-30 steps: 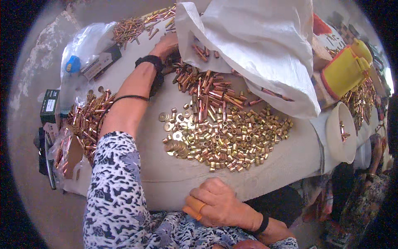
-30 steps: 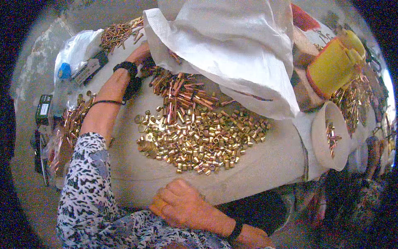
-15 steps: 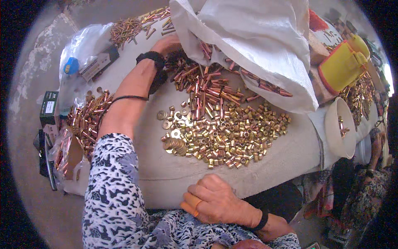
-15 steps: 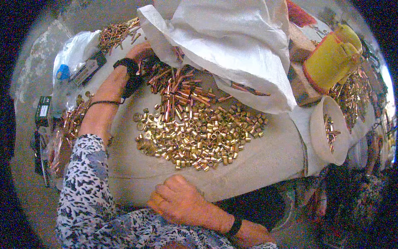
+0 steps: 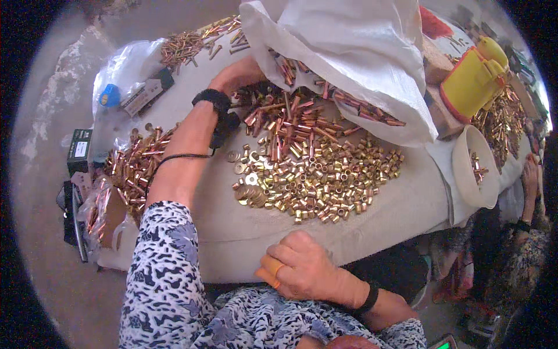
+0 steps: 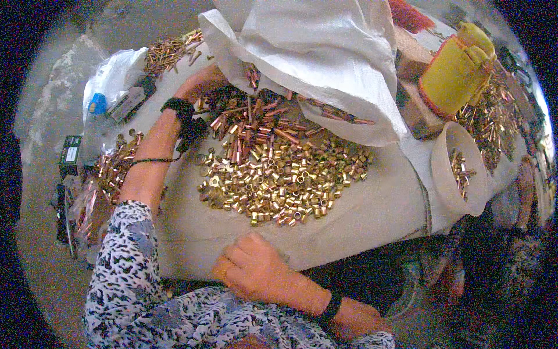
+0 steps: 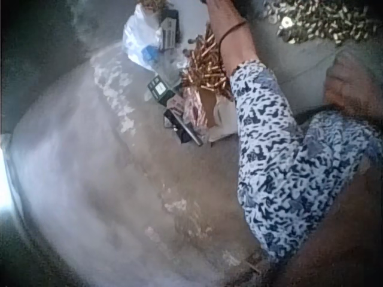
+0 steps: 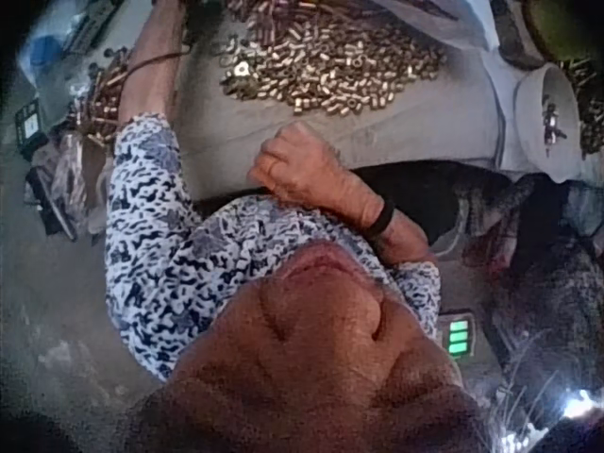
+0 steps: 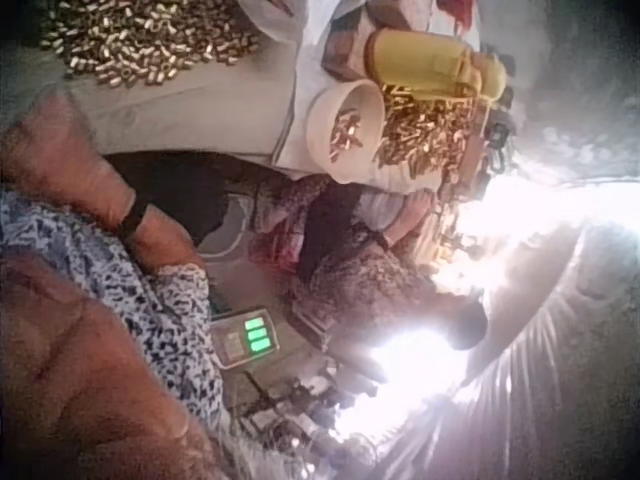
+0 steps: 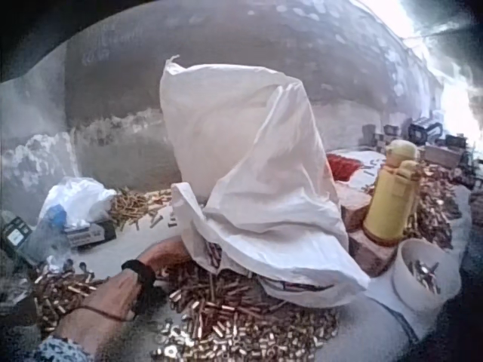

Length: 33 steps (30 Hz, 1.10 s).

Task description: Assembling long metal bolts with washers and sleeves.

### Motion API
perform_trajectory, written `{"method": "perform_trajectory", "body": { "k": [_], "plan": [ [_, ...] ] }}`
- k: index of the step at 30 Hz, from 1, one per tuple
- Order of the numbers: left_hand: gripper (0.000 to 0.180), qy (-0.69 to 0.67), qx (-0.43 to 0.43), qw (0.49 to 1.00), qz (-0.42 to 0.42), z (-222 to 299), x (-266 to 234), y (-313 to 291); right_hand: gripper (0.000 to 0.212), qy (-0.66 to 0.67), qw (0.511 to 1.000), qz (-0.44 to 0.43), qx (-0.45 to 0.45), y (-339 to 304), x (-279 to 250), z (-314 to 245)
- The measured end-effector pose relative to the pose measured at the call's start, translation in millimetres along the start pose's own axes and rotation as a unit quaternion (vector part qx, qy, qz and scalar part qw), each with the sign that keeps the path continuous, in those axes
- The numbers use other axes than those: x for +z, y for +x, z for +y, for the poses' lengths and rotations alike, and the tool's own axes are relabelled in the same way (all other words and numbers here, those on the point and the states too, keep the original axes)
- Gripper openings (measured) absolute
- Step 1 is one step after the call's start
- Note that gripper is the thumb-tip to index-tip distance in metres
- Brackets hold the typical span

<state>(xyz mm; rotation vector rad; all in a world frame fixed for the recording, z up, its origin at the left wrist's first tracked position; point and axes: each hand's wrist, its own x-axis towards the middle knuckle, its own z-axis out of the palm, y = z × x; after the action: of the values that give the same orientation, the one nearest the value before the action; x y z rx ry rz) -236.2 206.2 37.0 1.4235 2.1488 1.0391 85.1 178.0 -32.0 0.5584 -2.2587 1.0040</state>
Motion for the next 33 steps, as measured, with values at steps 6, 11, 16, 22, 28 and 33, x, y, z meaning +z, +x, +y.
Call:
{"method": "perform_trajectory", "body": {
  "k": [6, 11, 16, 22, 28, 33],
  "plan": [
    [0.038, 0.156, -0.1, 0.983, -0.013, 17, 16, -30, 0.02, -0.039, 0.999, -0.009, -0.011, -1, 2, 0],
    [0.037, 0.185, -0.02, 0.981, -0.047, -3, 23, -46, 0.022, -0.041, 0.999, -0.007, -0.033, -3, 2, 0],
    [0.041, 0.182, 0.033, 0.982, -0.041, 12, 27, -66, 0.024, -0.047, 0.998, 0.002, -0.041, -5, -1, -1],
    [0.033, 0.036, -0.137, 0.99, 0.003, 23, -16, -76, 0.026, -0.023, 1.0, -0.003, -0.02, -4, -6, -2],
    [0.045, 0.071, -0.177, 0.967, 0.171, 18, -6, -59, 0.024, -0.005, 0.999, 0.05, 0.012, -3, -6, -4],
    [0.039, 0.246, -0.083, 0.938, 0.23, -12, 12, -31, 0.02, -0.009, 0.999, 0.02, 0.037, 1, -7, -7]
  ]
}}
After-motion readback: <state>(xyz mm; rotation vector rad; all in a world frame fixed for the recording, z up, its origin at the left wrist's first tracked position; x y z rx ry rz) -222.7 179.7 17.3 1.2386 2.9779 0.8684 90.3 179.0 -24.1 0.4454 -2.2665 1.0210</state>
